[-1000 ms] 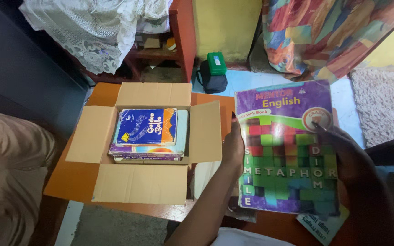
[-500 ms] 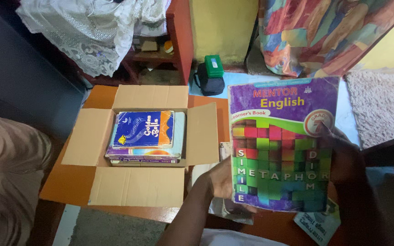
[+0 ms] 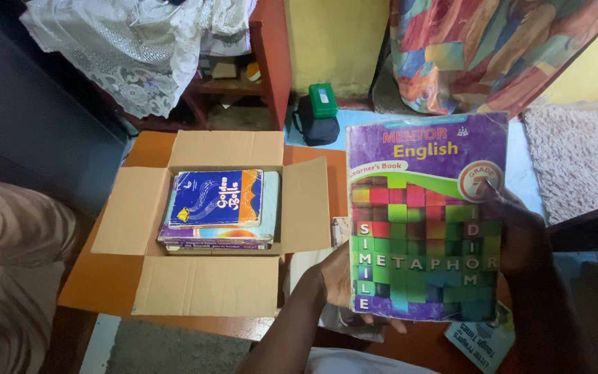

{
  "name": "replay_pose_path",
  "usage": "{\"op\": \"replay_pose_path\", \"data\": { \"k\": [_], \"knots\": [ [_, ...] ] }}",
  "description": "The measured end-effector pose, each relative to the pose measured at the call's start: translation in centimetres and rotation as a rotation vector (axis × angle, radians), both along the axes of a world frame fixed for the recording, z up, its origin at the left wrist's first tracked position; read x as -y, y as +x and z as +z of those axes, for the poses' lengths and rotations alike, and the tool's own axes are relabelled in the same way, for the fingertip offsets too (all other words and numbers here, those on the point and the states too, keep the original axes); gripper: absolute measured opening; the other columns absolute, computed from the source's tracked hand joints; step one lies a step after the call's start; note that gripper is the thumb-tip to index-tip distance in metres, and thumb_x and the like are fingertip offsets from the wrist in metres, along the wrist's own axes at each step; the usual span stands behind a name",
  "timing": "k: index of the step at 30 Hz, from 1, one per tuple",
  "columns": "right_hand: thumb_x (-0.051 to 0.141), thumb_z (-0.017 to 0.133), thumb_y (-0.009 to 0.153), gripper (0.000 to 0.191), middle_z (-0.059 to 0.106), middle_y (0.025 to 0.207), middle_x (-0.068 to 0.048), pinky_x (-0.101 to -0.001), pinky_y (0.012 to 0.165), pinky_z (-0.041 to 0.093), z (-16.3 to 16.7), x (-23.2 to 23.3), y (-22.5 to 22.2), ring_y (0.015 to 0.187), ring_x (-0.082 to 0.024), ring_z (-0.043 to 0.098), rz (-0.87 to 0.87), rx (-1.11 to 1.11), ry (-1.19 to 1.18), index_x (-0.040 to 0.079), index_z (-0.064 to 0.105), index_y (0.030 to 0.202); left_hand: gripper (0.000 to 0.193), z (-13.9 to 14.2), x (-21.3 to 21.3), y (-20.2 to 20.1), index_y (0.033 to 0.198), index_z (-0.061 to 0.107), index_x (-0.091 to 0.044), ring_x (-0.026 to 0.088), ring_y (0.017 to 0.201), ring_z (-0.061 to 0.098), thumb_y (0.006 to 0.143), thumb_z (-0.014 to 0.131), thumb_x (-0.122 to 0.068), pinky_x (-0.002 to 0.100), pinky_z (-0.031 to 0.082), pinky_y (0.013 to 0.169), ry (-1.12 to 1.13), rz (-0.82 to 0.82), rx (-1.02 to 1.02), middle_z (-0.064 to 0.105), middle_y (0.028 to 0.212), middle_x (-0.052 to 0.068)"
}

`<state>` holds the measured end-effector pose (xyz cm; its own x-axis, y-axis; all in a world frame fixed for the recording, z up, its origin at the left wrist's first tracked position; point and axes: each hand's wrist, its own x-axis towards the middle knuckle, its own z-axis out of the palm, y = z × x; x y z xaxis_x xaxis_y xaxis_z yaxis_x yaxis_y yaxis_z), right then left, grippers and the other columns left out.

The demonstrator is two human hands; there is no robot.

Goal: The person packs books one at a time into an open cardboard box on a table, stacking each book on top of the others and pressing the stack down to fit them. They pick up books from the table and from a nearby pile, including a green-covered book and a small reader, and place them into the box.

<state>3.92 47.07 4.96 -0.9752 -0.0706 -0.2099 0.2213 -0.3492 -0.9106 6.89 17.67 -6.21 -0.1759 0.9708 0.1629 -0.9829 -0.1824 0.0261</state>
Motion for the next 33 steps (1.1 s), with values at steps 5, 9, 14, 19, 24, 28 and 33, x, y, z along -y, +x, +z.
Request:
{"op": "replay_pose_path", "data": {
  "k": [5, 9, 14, 19, 24, 28, 33],
  "knots": [
    [0.029, 0.055, 0.109, 0.035, 0.069, 0.107, -0.007, -0.0299, 0.075, 0.055, 0.8, 0.4, -0.3, 0.090, -0.015, 0.066, 0.018, -0.034, -0.011, 0.005, 0.058, 0.134, 0.115, -1.0, -0.8, 0.5, 0.170, 0.031, 0.000, 0.066, 0.116, 0.057, 0.104, 0.026, -0.094, 0.061, 0.063, 0.077, -0.083, 0.073, -0.067, 0.044, 0.149, 0.044],
    [0.030, 0.053, 0.107, 0.035, 0.070, 0.108, -0.006, -0.0296, 0.073, 0.056, 0.2, 0.1, -0.8, 0.089, -0.014, 0.067, 0.048, -0.004, -0.003, 0.008, 0.058, 0.134, 0.108, -1.0, -0.8, 0.8, 0.168, 0.031, -0.002, 0.068, 0.126, 0.051, 0.103, 0.032, -0.089, 0.075, 0.053, 0.087, -0.010, 0.096, 0.082, 0.040, 0.157, 0.041],
    [0.029, 0.056, 0.115, 0.033, 0.068, 0.110, -0.005, -0.0297, 0.068, 0.052, -0.9, -0.1, -1.7, 0.086, -0.013, 0.063, 0.035, -0.022, -0.022, 0.009, 0.058, 0.141, 0.101, -1.0, -0.7, 0.7, 0.171, 0.034, -0.007, 0.062, 0.136, 0.047, 0.107, 0.041, -0.085, 0.088, 0.041, 0.092, 0.054, 0.202, 0.218, 0.037, 0.165, 0.032],
    [0.027, 0.052, 0.111, 0.033, 0.069, 0.112, -0.005, -0.0298, 0.075, 0.055, -0.4, 0.7, -1.7, 0.092, -0.013, 0.066, 0.020, -0.010, -0.034, 0.010, 0.057, 0.138, 0.100, -1.2, -0.3, 0.6, 0.168, 0.039, -0.007, 0.057, 0.134, 0.052, 0.106, 0.043, -0.085, 0.084, 0.043, 0.090, -0.081, 0.269, 0.084, 0.042, 0.162, 0.029],
    [0.028, 0.051, 0.109, 0.033, 0.070, 0.113, -0.006, -0.0302, 0.077, 0.056, 0.0, 1.1, -1.7, 0.093, -0.013, 0.067, 0.040, 0.001, -0.050, 0.009, 0.058, 0.135, 0.098, -0.9, -0.4, 0.6, 0.167, 0.040, -0.007, 0.057, 0.137, 0.049, 0.107, 0.043, -0.084, 0.086, 0.039, 0.093, -0.055, 0.258, 0.154, 0.043, 0.162, 0.028],
    [0.028, 0.052, 0.112, 0.033, 0.070, 0.112, -0.006, -0.0304, 0.076, 0.055, -0.9, 0.6, -2.0, 0.092, -0.014, 0.067, 0.034, 0.009, -0.054, 0.008, 0.058, 0.137, 0.095, -0.7, -0.6, 0.6, 0.166, 0.042, -0.009, 0.058, 0.138, 0.046, 0.105, 0.045, -0.082, 0.086, 0.036, 0.096, -0.012, 0.240, 0.198, 0.041, 0.162, 0.028],
    [0.026, 0.052, 0.111, 0.037, 0.068, 0.117, -0.006, -0.0284, 0.080, 0.053, -2.2, 0.0, -1.4, 0.097, -0.011, 0.064, -0.001, -0.187, 0.271, 0.002, 0.061, 0.138, 0.090, -1.4, -0.4, 0.6, 0.165, 0.042, -0.006, 0.056, 0.137, 0.049, 0.109, 0.044, -0.075, 0.084, 0.039, 0.099, -0.071, 0.290, 0.169, 0.045, 0.160, 0.029]
  ]
}}
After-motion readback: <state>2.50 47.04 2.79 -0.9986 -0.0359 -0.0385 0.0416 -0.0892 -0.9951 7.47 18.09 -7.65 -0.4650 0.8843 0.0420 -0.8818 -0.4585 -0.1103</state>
